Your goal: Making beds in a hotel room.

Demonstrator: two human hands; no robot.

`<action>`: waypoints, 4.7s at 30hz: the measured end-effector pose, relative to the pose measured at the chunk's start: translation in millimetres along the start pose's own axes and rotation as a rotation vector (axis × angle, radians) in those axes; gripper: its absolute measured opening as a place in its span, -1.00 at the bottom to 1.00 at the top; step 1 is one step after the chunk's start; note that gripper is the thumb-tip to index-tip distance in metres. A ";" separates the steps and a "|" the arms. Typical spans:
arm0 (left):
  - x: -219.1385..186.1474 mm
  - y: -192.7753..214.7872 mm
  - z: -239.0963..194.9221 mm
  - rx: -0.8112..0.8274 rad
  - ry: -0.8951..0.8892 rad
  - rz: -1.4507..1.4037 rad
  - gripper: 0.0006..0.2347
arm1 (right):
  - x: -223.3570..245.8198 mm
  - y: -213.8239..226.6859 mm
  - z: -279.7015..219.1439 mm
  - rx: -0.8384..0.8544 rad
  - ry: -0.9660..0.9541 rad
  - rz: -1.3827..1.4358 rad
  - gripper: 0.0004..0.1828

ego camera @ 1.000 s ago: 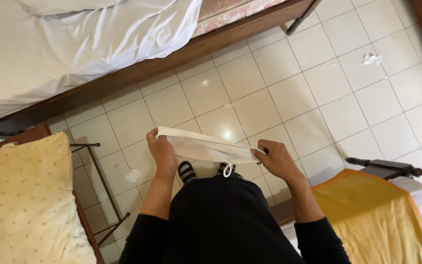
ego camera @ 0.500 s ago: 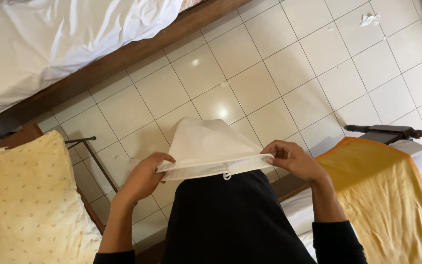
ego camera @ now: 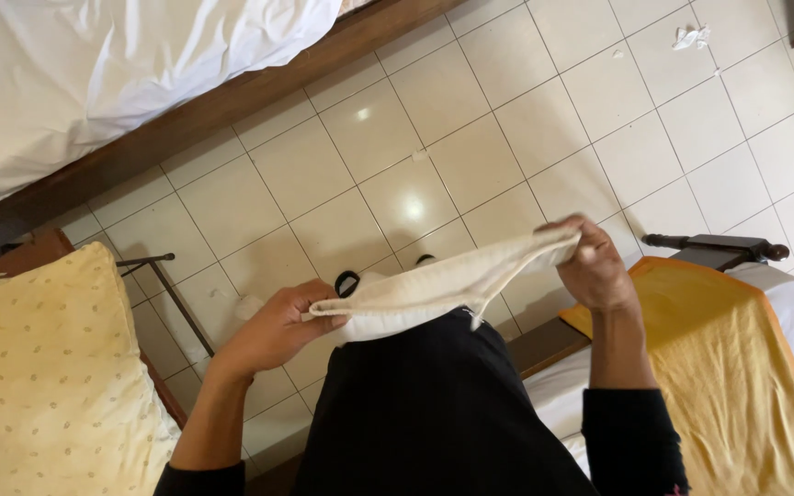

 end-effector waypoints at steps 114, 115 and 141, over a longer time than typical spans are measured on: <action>-50.9 130.1 96.4 -0.693 -0.340 0.389 -0.90 | 23.9 -70.6 47.8 -0.655 0.287 -1.546 -0.81; -53.9 136.7 100.2 -0.698 -0.337 0.392 -0.90 | 29.2 -72.3 56.0 -0.651 0.289 -1.542 -0.81; -233.4 237.0 312.6 -0.687 -0.226 -0.215 -0.87 | 211.9 74.1 351.2 -0.376 0.141 -0.880 -0.83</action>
Point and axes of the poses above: each hand's wrist, its own z-axis towards the middle knuckle, its own y-axis out of the back of the hand, x = y × z, the point moved 8 cm from there along z, towards the middle knuckle, and after that the axes turned 1 degree about y, right-handed, at the moved point
